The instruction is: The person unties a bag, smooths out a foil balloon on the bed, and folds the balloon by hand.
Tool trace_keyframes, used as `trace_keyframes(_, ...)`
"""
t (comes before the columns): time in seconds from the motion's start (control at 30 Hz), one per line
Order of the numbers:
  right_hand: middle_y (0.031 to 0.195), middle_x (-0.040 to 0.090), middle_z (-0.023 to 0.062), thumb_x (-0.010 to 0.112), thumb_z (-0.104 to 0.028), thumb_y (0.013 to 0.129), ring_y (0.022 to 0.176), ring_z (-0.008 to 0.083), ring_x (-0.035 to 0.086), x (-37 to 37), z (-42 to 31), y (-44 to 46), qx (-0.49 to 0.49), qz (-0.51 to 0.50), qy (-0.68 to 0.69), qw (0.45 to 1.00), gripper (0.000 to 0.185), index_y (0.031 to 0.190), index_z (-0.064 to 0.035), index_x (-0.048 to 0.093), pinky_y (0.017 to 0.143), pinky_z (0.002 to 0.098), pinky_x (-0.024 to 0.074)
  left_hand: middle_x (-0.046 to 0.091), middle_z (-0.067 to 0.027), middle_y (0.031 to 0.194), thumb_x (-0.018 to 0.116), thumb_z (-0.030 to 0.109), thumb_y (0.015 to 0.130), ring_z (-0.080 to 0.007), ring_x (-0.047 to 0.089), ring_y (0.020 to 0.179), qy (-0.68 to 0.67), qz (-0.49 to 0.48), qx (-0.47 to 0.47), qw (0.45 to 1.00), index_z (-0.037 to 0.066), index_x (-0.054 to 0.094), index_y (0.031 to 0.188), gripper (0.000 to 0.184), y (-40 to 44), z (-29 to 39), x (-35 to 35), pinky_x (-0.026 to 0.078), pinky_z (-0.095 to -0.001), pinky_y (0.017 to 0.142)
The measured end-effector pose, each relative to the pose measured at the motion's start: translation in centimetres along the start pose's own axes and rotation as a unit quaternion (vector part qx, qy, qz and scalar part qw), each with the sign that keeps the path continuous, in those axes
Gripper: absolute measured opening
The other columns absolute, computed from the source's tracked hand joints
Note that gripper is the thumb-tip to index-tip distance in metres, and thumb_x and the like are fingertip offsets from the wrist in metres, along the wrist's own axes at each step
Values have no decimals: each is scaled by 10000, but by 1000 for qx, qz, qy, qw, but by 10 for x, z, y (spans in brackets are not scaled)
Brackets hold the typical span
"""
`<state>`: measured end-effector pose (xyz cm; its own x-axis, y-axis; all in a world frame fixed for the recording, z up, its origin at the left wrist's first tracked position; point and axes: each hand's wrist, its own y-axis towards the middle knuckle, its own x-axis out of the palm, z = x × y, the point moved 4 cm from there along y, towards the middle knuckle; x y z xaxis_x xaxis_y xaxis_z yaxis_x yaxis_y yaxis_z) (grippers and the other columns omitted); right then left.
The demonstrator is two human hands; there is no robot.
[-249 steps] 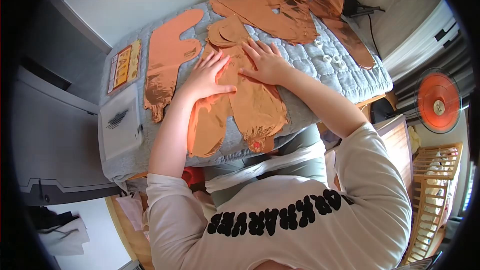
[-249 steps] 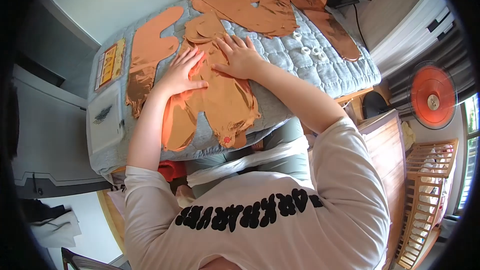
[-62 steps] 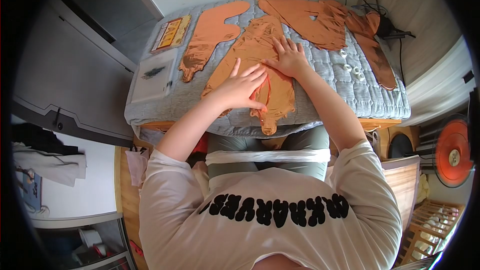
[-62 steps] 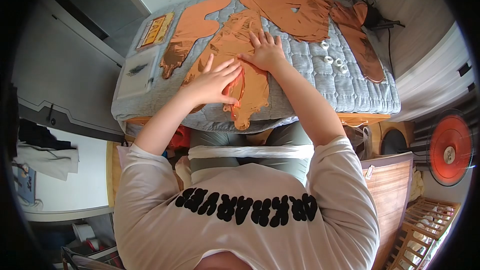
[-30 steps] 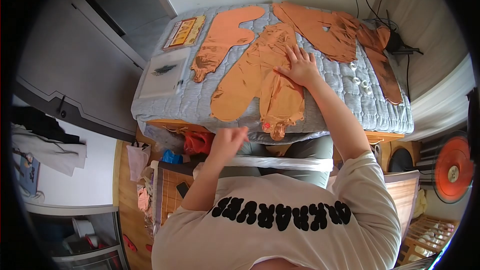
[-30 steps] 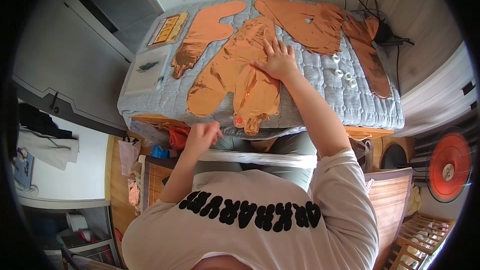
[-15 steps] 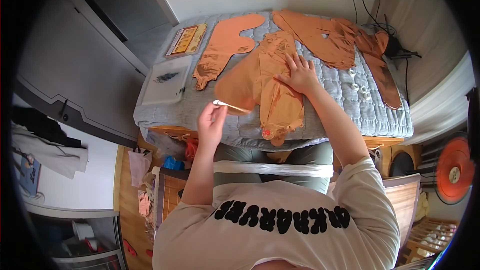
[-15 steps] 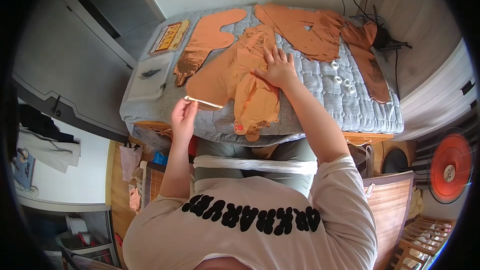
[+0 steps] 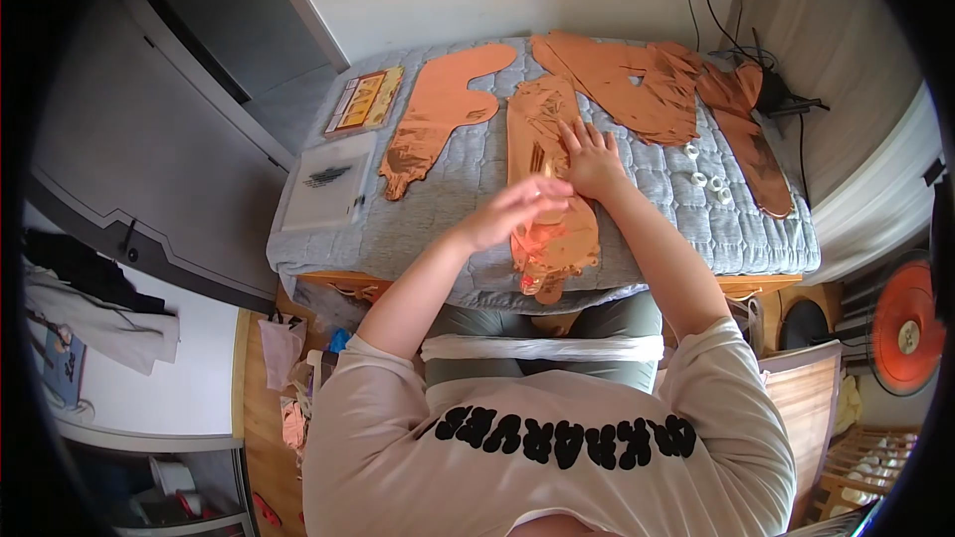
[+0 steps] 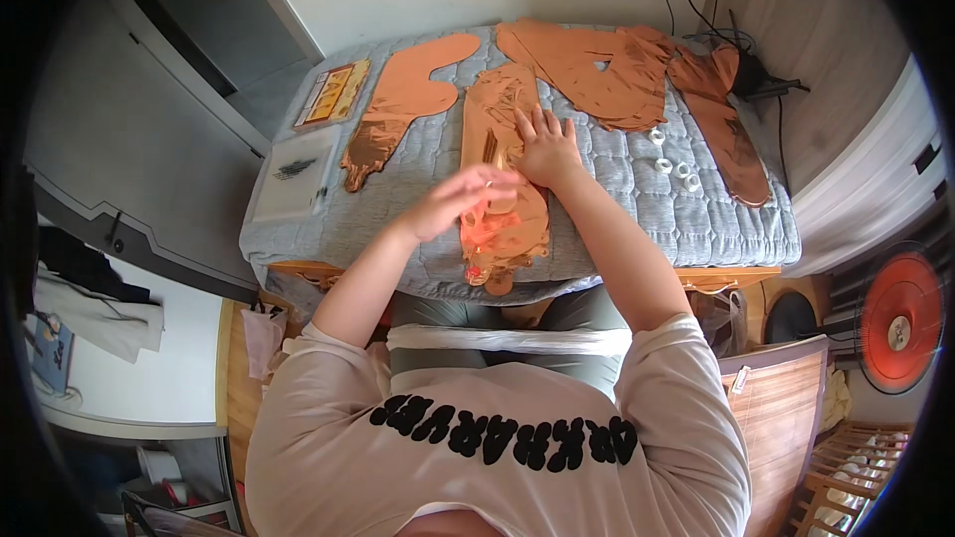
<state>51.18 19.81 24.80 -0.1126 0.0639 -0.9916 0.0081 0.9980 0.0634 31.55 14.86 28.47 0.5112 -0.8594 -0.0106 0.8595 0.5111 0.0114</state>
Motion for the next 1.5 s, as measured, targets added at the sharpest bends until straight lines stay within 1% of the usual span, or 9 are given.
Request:
trace_keyframes(0.1, 1705, 217, 146, 633, -509, 922, 1568, 332, 210, 1, -1, -1, -5, 4, 0, 1000, 922, 1658, -205, 169, 1255, 584, 147, 491, -104, 1536, 536, 133, 1061, -246, 471, 1433, -128, 81, -2, 988, 69, 526, 1379, 325, 12, -13, -47, 404, -403, 1169)
trace_keyframes(0.17, 1703, 221, 148, 650, -468, 925, 1564, 333, 221, 2, -1, 0, 2, 21, 20, 1000, 913, 1657, -204, 172, 1250, 590, 165, 501, -120, 1514, 584, 250, 1050, -279, 485, 1423, 340, 140, 139, 920, 93, 501, 1447, 435, 25, -28, -86, 422, -445, 1152)
trace_keyframes(0.23, 1703, 222, 145, 649, -451, 931, 1562, 331, 225, 6, 1, 2, -4, 21, 5, 1000, 904, 1656, -204, 170, 1247, 590, 176, 428, -171, 1580, 560, 367, 1051, -327, 382, 1494, 405, 139, 108, 897, 65, 442, 1512, 564, 27, -27, -91, 347, -502, 1205)
trace_keyframes(0.3, 1703, 223, 143, 648, -434, 936, 1560, 330, 230, 9, 4, 3, -9, 22, -10, 1000, 895, 1656, -204, 168, 1244, 590, 187, 311, -195, 1656, 488, 476, 1059, -339, 259, 1553, 641, 65, 32, 764, 30, 346, 1576, 697, 36, -34, -86, 240, -505, 1254)
trace_keyframes(0.33, 1696, 242, 139, 645, -391, 936, 1550, 336, 254, 10, 4, 3, -17, 31, -19, 999, 873, 1651, -200, 180, 1236, 594, 210, 230, -197, 1690, 424, 553, 1057, -330, 158, 1585, 622, 47, 10, 781, 24, 275, 1608, 778, 40, -37, -86, 151, -503, 1278)
trace_keyframes(0.67, 1667, 316, 121, 459, -219, 1027, 1516, 296, 341, 18, 7, 8, -15, 65, -55, 996, 659, 1639, -211, 214, 1222, 575, 267, 265, -228, 1666, 388, 498, 1083, -355, 214, 1564, 641, 53, 19, 765, -24, 279, 1590, 735, 63, -43, -75, 187, -463, 1278)
trace_keyframes(1.2, 1698, 265, 102, 417, -347, 1037, 1558, 291, 257, 32, 23, 25, 18, 26, 43, 999, 494, 1473, -113, 416, 1250, 568, 193, 275, -212, 1666, 410, 538, 1064, -304, 219, 1569, 614, 63, 55, 785, -19, 281, 1594, 779, 65, -45, -73, 192, -410, 1283)
trace_keyframes(1.4, 1684, 310, 57, 464, -438, 1029, 1532, 279, 309, 13, 24, 19, -57, -28, 1, 998, 431, 1369, -200, 582, 1237, 575, 202, 290, -214, 1659, 433, 518, 1060, -317, 263, 1552, 625, 71, 65, 774, 5, 317, 1585, 743, 64, -41, -70, 225, -421, 1272)
trace_keyframes(1.5, 1651, 380, 56, 501, -389, 1010, 1508, 287, 351, 21, 35, 27, -18, 10, 144, 989, 405, 1366, -233, 615, 1230, 555, 220, 299, -208, 1654, 480, 446, 1062, -333, 316, 1525, 602, 87, 85, 789, 38, 349, 1572, 666, 61, -36, -70, 292, -438, 1240)
